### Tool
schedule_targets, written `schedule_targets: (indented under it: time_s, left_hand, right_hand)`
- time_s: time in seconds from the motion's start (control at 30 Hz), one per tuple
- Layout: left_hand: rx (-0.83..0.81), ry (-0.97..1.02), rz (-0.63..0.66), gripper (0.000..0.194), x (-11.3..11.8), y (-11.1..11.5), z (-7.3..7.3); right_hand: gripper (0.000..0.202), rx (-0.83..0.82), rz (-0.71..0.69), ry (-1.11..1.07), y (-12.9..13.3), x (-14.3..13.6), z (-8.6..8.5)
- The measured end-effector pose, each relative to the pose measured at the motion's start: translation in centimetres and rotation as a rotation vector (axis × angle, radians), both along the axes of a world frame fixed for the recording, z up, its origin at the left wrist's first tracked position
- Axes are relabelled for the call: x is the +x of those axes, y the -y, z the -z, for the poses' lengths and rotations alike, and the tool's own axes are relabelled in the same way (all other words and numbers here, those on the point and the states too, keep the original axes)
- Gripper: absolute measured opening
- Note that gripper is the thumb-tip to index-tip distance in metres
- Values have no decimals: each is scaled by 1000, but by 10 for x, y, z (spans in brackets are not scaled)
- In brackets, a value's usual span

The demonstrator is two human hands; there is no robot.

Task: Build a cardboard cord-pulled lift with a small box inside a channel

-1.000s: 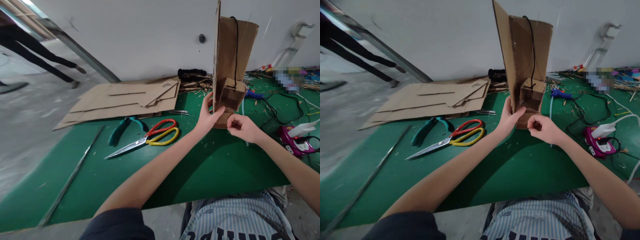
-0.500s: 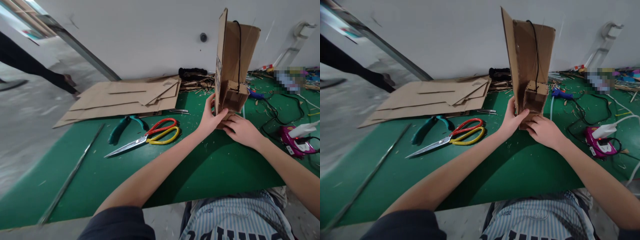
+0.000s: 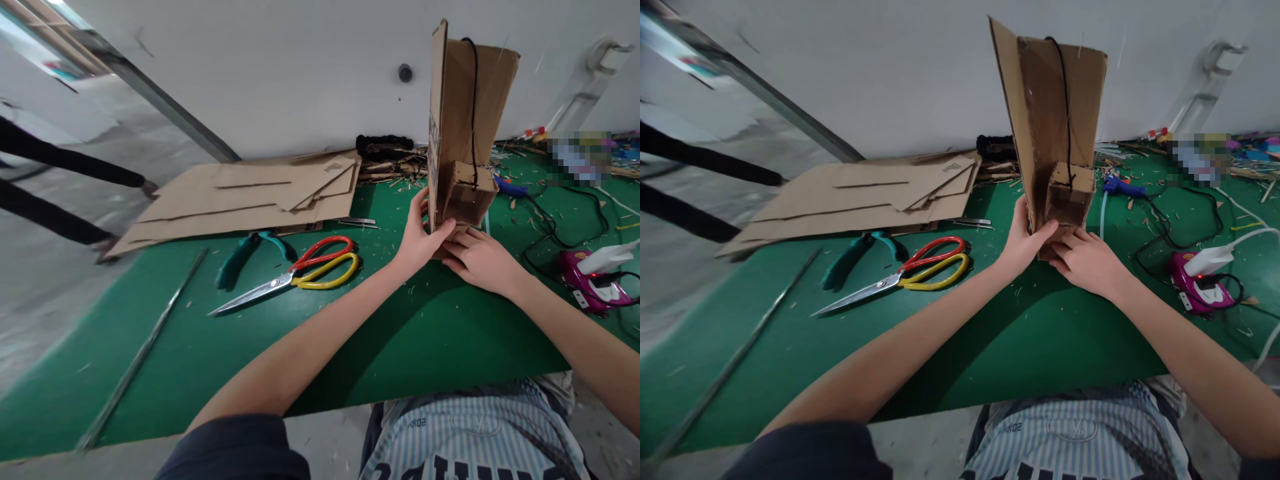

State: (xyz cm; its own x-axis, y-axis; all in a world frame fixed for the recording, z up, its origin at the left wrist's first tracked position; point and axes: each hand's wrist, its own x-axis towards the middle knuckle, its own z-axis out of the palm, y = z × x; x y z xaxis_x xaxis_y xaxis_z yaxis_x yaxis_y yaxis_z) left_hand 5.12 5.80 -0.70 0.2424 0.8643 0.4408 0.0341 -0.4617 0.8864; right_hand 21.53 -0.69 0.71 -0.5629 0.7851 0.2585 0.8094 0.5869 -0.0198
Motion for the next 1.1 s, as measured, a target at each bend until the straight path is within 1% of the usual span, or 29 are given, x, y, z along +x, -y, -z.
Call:
schedule_targets:
  time_s: [0.3, 0.47, 0.67, 0.8, 0.97, 1.1]
  left_hand:
    - [10, 9, -6, 71, 0, 1, 5]
    - [-3, 20, 1, 70, 1, 6, 3]
    - [-17, -3, 17, 72, -1, 8, 2]
    - [-6, -12, 19, 77, 0, 7, 3]
    - [-8, -16, 21, 75, 0, 9, 2]
    - [13, -16, 12, 74, 0, 11, 2]
  right_hand:
    - [40, 38, 23, 61, 2, -4, 7]
    - [42, 65, 21, 98, 5, -2, 6]
    - [38, 71, 9, 89, 6, -1, 3]
    - [37, 93, 35, 95, 7, -2, 5]
    - [39, 107, 53, 125, 7, -5, 10]
    - [41, 95, 66, 144, 7, -7, 10]
